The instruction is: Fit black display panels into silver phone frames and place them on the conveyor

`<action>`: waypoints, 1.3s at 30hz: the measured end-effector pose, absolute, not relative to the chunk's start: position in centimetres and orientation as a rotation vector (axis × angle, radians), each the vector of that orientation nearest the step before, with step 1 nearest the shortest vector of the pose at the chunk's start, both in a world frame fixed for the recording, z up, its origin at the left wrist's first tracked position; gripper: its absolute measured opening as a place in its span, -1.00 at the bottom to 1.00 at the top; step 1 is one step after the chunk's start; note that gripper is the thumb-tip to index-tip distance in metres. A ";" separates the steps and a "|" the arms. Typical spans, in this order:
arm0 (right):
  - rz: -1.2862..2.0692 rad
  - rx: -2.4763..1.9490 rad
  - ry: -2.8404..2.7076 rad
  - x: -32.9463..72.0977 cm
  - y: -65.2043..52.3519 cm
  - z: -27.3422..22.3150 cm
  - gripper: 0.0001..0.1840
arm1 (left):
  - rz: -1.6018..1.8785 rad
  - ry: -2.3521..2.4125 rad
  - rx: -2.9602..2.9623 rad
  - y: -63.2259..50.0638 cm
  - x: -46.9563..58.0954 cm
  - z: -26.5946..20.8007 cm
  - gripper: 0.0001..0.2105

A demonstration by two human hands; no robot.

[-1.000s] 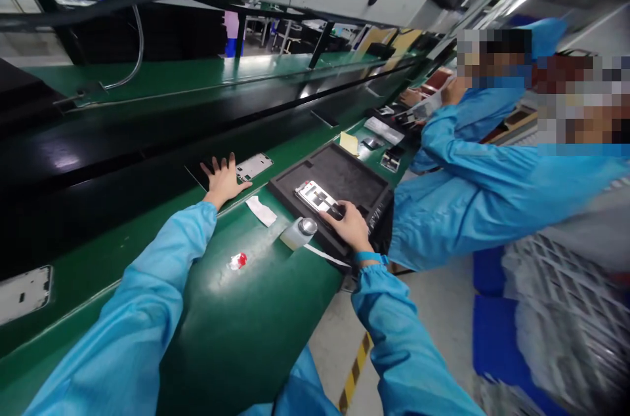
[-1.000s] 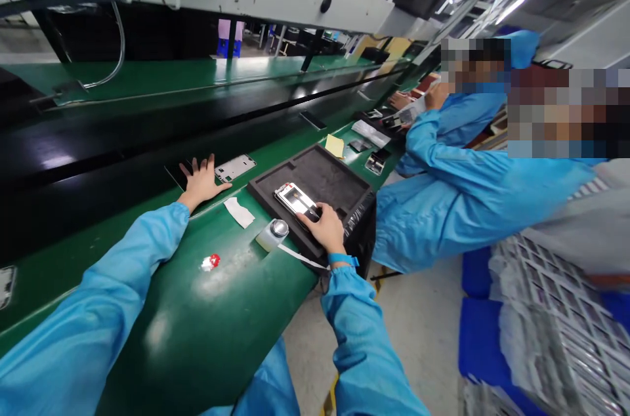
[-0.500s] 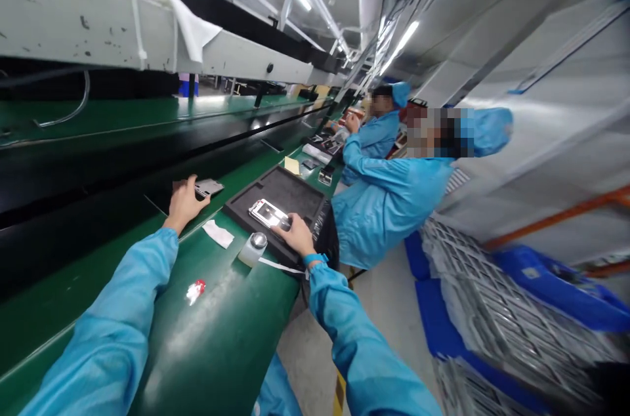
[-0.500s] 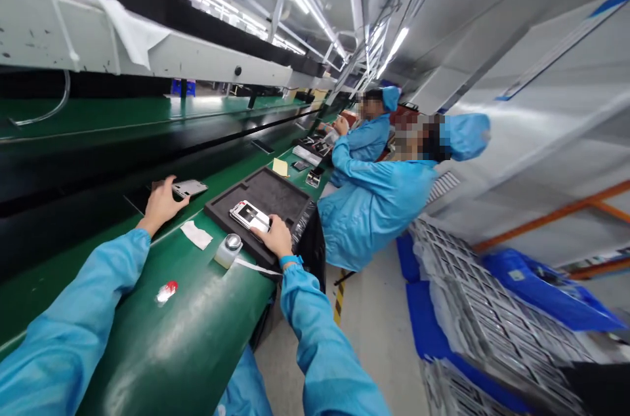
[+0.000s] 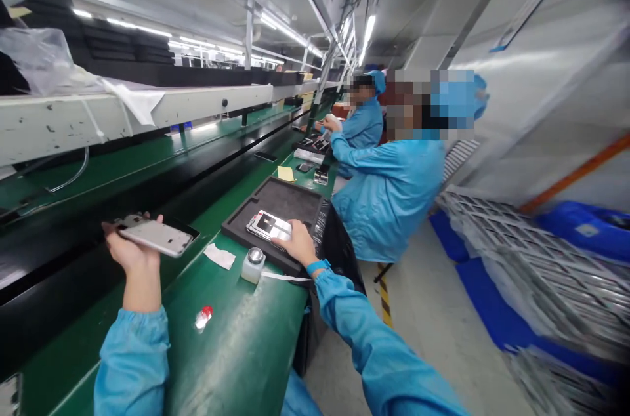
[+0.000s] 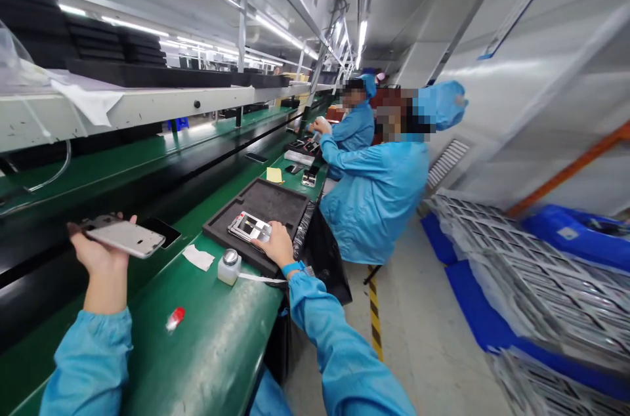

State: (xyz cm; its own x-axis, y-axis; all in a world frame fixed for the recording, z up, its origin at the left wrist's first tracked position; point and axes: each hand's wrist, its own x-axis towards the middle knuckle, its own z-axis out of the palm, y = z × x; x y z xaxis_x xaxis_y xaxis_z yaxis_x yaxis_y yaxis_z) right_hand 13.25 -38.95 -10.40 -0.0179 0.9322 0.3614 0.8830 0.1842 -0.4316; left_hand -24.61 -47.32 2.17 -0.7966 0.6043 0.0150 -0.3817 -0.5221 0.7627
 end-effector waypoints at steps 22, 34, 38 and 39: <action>0.156 -1.706 -2.117 12.2 -40.8 -5.8 -0.80 | 2.157 0.724 0.157 -52.0 -24.2 7.6 -0.27; 0.583 -1.234 -1.774 12.5 -44.3 2.1 -0.49 | 1.797 0.564 0.254 -56.7 -15.3 10.1 -0.19; 0.754 -1.014 -1.710 9.5 -48.7 3.2 -0.35 | 1.546 0.568 0.415 -61.4 -12.9 8.3 -0.19; 0.823 -0.948 -1.687 8.3 -50.1 3.0 -0.34 | 1.498 0.539 0.454 -62.4 -12.6 7.8 -0.22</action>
State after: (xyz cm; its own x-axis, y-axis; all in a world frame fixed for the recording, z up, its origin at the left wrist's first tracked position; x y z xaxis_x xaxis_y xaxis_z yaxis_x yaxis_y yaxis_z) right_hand 8.28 -50.06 2.98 -0.2009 0.8825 0.4253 0.2078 0.4627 -0.8618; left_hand -12.58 -62.44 7.78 -0.0036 0.9985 -0.0552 -0.8045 0.0299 0.5932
